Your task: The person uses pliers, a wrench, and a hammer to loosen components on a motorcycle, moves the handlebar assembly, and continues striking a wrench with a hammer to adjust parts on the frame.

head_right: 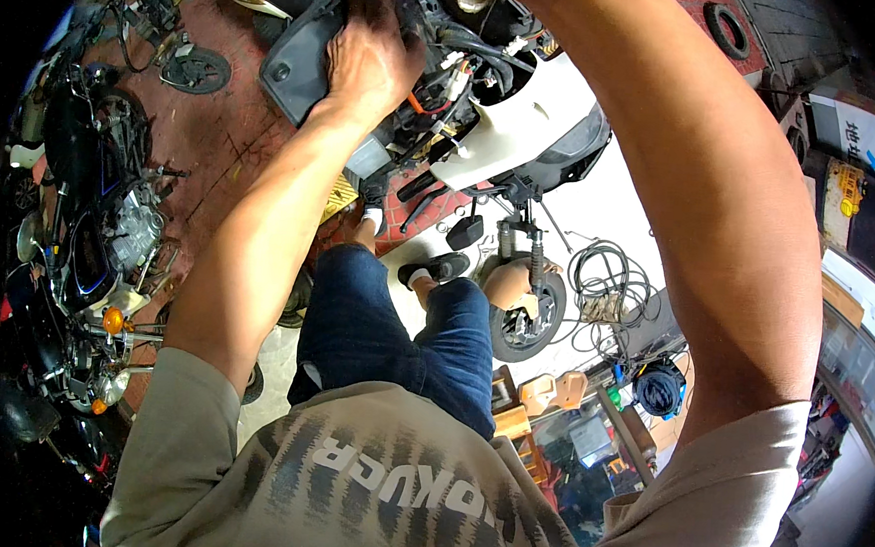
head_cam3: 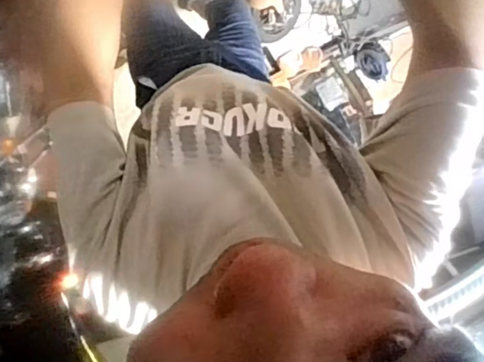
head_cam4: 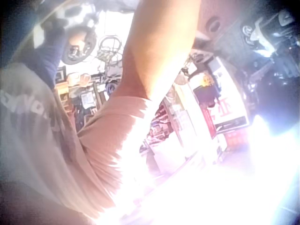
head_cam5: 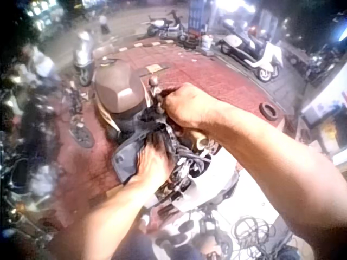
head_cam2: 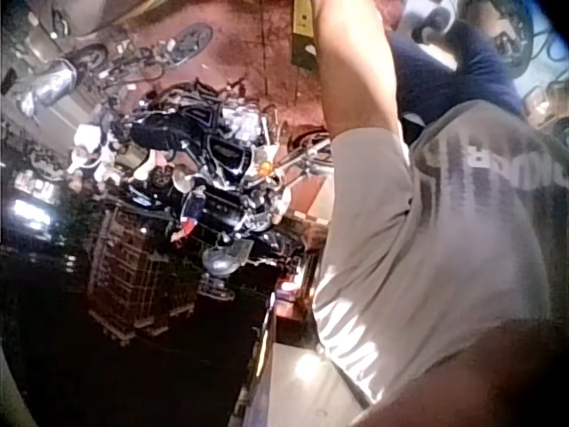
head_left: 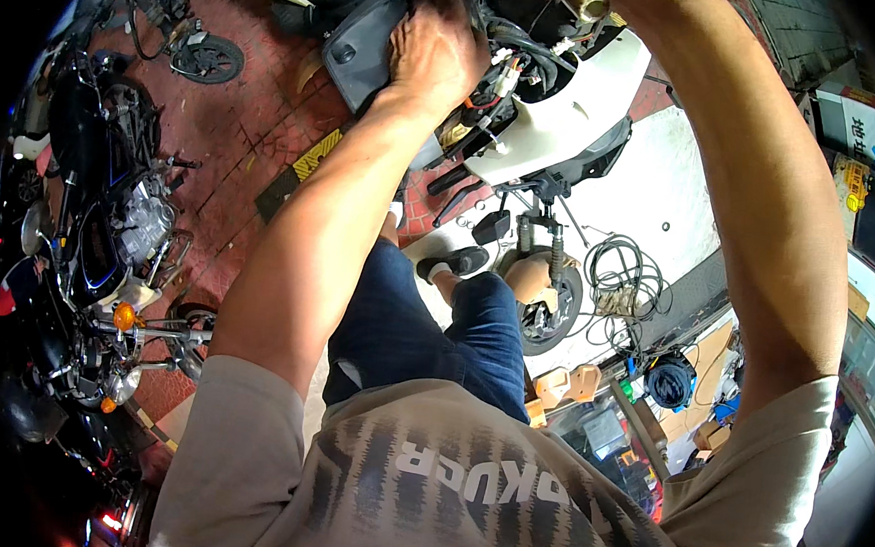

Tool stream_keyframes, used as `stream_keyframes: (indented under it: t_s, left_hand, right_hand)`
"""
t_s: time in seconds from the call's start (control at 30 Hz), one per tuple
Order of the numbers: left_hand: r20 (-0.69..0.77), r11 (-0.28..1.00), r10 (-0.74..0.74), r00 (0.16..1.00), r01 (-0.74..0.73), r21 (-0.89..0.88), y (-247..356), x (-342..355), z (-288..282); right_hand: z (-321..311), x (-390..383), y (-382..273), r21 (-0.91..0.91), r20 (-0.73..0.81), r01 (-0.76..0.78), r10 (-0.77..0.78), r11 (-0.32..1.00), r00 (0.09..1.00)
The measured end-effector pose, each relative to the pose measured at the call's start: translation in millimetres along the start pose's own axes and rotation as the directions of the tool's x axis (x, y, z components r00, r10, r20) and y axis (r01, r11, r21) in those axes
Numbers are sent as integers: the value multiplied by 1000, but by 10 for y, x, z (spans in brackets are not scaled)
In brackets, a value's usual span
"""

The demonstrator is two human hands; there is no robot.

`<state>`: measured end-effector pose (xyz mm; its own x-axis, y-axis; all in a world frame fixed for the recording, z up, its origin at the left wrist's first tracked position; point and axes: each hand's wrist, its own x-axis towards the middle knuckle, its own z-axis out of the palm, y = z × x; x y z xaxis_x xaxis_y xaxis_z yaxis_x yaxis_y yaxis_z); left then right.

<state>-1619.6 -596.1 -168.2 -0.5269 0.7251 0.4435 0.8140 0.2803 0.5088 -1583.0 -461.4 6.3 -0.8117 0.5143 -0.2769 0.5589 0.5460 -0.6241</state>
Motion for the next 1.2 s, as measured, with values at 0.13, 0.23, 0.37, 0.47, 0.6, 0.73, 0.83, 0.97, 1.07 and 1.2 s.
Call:
stream_keyframes:
  t_s: [0.13,0.23,0.37,0.47,0.6,0.73,0.83,0.97,1.07,1.2]
  left_hand:
    - [-9,997,-73,997,73,2,-108,-90,-140]
    - [12,992,-90,996,90,-83,-20,-41,-132]
    - [78,980,-174,982,180,-86,-61,-48,-61]
    - [99,974,-219,971,223,-31,-114,-74,-10]
    - [49,994,-108,993,108,-3,-36,-39,-96]
    - [8,997,-34,999,34,70,-141,-103,-15]
    - [10,997,-52,999,51,56,-150,-98,49]
    - [-43,999,38,998,-37,33,-144,-57,8]
    - [-45,998,68,997,-67,16,-142,-78,3]
    - [-64,999,37,997,-35,31,-63,-86,21]
  right_hand:
    - [372,269,119,-470,158,554,-552,687,818]
    - [208,18,138,-66,174,161,-147,985,974]
    - [210,136,181,-202,113,248,-229,948,967]
    - [158,79,156,-213,185,325,-288,922,939]
    - [188,-117,114,18,80,113,-114,993,990]
    - [102,-412,-97,328,90,52,-86,943,992]
    - [100,-386,-26,320,181,-45,-15,946,983]
    - [134,-310,-27,284,154,-47,3,958,988]
    - [158,-275,-41,283,21,11,-17,959,1000]
    - [115,-280,-12,422,28,17,-32,906,999]
